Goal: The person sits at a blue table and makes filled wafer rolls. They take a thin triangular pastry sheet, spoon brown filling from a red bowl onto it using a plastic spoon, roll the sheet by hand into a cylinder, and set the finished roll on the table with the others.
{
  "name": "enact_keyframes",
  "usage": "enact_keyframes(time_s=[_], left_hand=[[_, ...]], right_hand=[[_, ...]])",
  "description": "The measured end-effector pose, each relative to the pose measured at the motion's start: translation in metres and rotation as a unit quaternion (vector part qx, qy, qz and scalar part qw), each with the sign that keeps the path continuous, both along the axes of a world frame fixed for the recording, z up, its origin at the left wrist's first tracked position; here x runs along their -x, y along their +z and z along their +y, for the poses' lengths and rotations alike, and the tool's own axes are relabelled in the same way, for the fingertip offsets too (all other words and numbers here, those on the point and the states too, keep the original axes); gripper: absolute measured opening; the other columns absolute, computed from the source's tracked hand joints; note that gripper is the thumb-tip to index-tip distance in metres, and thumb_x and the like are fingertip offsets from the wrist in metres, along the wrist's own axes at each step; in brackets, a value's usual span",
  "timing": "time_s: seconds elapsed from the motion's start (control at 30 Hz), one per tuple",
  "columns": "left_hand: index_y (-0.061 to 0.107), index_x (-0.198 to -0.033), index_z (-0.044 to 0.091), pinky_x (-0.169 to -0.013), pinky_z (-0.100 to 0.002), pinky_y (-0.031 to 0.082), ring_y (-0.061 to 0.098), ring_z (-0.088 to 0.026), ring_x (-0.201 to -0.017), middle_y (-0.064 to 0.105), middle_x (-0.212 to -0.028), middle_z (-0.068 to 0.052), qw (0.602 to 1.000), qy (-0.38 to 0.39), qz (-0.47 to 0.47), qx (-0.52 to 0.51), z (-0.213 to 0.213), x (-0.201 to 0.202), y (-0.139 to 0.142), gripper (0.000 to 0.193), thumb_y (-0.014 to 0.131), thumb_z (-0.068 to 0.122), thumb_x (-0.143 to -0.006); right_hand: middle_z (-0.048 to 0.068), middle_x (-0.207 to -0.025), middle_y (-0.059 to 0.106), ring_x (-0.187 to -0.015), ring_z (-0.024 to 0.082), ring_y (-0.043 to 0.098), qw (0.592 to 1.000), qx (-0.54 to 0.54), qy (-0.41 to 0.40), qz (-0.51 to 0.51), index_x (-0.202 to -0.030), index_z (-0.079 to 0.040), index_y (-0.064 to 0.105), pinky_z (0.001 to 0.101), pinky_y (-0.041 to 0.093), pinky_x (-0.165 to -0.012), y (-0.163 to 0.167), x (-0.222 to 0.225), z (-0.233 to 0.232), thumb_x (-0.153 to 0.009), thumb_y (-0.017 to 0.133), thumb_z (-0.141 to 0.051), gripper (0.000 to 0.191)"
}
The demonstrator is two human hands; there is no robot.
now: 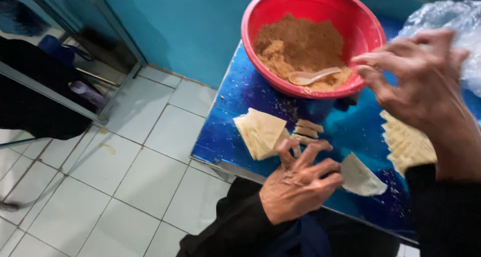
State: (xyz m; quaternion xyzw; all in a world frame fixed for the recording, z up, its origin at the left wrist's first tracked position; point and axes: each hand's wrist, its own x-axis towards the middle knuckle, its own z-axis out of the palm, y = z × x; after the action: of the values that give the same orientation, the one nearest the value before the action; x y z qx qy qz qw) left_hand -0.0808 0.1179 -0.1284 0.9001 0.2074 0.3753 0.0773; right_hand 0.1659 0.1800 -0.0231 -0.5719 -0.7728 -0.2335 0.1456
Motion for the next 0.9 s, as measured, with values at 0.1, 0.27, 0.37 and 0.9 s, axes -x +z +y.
enact_keyframes(time_s=[0.1,0.27,0.37,0.9], left_hand=[[0.07,-0.103,0.022,-0.109,-0.061,0.025,0.05,-0.025,-0.142,0.065,-0.118,0.007,1.0,0.001,0.018,0.009,0.005,0.002,-0.002,0.014,0.071,0.018,-0.089],[0.071,-0.107,0.021,-0.115,-0.061,0.024,0.049,-0.025,-0.145,0.065,-0.123,0.006,1.0,-0.011,0.009,0.021,0.016,0.006,-0.01,0.016,0.07,0.019,-0.091],[0.07,-0.108,0.021,-0.115,-0.056,0.023,0.049,-0.023,-0.142,0.064,-0.119,0.005,1.0,-0.009,0.005,0.023,0.018,0.008,-0.013,0.013,0.07,0.02,-0.095],[0.071,-0.104,0.02,-0.116,-0.058,0.024,0.051,-0.023,-0.141,0.065,-0.115,0.004,1.0,-0.001,0.021,0.019,0.023,0.012,-0.013,0.015,0.073,0.02,-0.089]], right_hand=[[0.003,-0.106,0.077,-0.114,0.032,0.048,0.988,0.131,-0.055,-0.066,-0.094,-0.027,0.085,0.0639,0.031,-0.088,0.006,0.017,0.066,-0.086,0.069,-0.062,0.039],[-0.002,-0.103,0.079,-0.111,0.021,0.063,0.897,0.396,-0.176,-0.09,-0.104,-0.03,0.083,0.054,0.044,-0.095,-0.008,0.023,0.115,-0.083,0.066,-0.071,0.049],[0.001,-0.104,0.077,-0.094,0.023,0.072,0.932,0.355,-0.06,-0.045,-0.103,-0.028,0.081,0.0476,0.053,-0.088,-0.021,0.016,0.128,-0.074,0.07,-0.072,0.053],[-0.002,-0.133,0.062,-0.122,0.032,0.049,0.965,0.231,-0.067,-0.1,-0.118,-0.034,0.073,0.0699,0.032,-0.092,-0.024,0.049,0.135,-0.087,0.068,-0.055,0.038]])
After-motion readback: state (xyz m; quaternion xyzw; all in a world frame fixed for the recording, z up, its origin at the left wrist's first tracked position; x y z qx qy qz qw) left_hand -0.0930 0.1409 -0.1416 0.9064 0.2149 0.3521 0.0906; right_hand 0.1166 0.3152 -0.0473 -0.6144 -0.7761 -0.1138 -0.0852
